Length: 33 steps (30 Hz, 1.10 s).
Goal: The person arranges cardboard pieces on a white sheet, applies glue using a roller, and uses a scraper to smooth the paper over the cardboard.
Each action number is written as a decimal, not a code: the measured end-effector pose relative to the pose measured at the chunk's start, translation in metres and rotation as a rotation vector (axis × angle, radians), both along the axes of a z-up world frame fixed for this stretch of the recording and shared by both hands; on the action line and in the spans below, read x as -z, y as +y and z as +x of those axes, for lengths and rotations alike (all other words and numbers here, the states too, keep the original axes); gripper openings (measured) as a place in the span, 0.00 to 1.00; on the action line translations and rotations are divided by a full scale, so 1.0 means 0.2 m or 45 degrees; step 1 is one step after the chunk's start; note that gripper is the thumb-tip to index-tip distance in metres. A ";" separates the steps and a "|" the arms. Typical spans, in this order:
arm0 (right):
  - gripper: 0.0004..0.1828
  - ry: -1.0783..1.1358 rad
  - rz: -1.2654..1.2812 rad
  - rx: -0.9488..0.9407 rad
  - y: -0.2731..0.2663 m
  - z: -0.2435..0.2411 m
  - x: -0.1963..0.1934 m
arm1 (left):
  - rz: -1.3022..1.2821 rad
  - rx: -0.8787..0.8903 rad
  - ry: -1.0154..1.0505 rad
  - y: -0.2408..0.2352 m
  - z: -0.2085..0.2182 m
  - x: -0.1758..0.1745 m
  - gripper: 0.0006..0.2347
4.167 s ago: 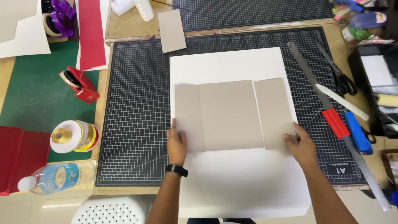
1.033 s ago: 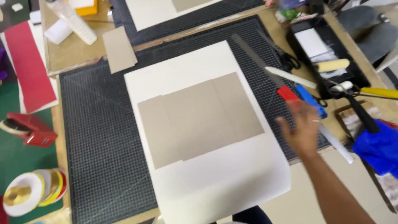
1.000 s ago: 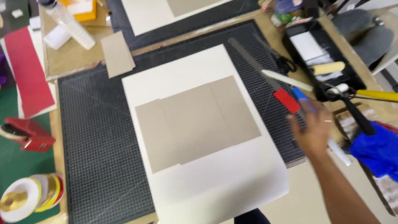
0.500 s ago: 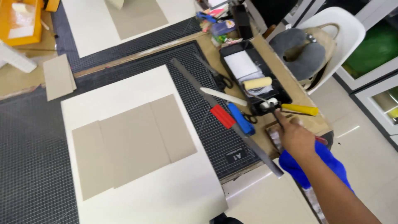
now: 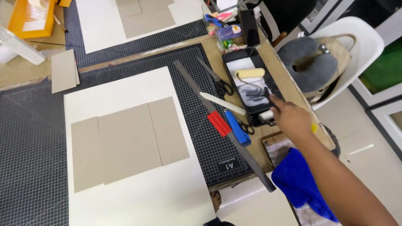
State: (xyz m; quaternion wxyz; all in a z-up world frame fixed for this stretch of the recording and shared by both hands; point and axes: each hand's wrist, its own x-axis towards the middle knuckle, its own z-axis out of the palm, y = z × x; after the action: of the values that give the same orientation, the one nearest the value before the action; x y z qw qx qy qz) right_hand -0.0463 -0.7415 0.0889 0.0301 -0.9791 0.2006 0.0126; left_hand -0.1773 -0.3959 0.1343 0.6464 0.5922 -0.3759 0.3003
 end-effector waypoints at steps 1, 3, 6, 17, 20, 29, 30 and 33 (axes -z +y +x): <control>0.24 0.024 -0.090 -0.062 -0.01 0.08 0.08 | 0.003 0.003 -0.033 -0.05 0.07 0.02 0.12; 0.24 0.058 -0.180 -0.133 -0.03 0.18 0.22 | 0.012 0.006 -0.078 -0.14 0.18 0.07 0.12; 0.24 0.105 -0.173 -0.165 -0.07 0.28 0.28 | 0.024 0.000 -0.114 -0.29 0.33 0.10 0.11; 0.20 0.154 0.130 -0.058 -0.05 0.02 -0.44 | 1.139 -0.113 -0.146 -1.03 0.67 1.17 0.17; 0.23 0.725 -0.063 -0.008 0.06 -0.08 -0.48 | 1.355 0.011 -0.128 -0.99 0.66 1.10 0.16; 0.21 0.428 -0.065 -0.140 -0.10 0.05 -0.37 | 1.115 -0.113 -0.043 -1.02 0.64 1.08 0.15; 0.21 0.423 -0.070 -0.155 -0.12 0.10 -0.33 | 1.113 -0.129 -0.040 -1.03 0.65 1.08 0.15; 0.19 0.346 -0.060 -0.156 -0.14 0.19 -0.17 | 1.140 -0.109 -0.020 -1.04 0.63 1.11 0.14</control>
State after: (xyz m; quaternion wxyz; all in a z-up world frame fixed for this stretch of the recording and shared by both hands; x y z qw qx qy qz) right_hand -0.0079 -0.7702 0.1221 -0.0213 -0.9792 0.1431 0.1422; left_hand -0.0508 -0.6045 -0.0873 0.3105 0.8263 -0.4488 0.1391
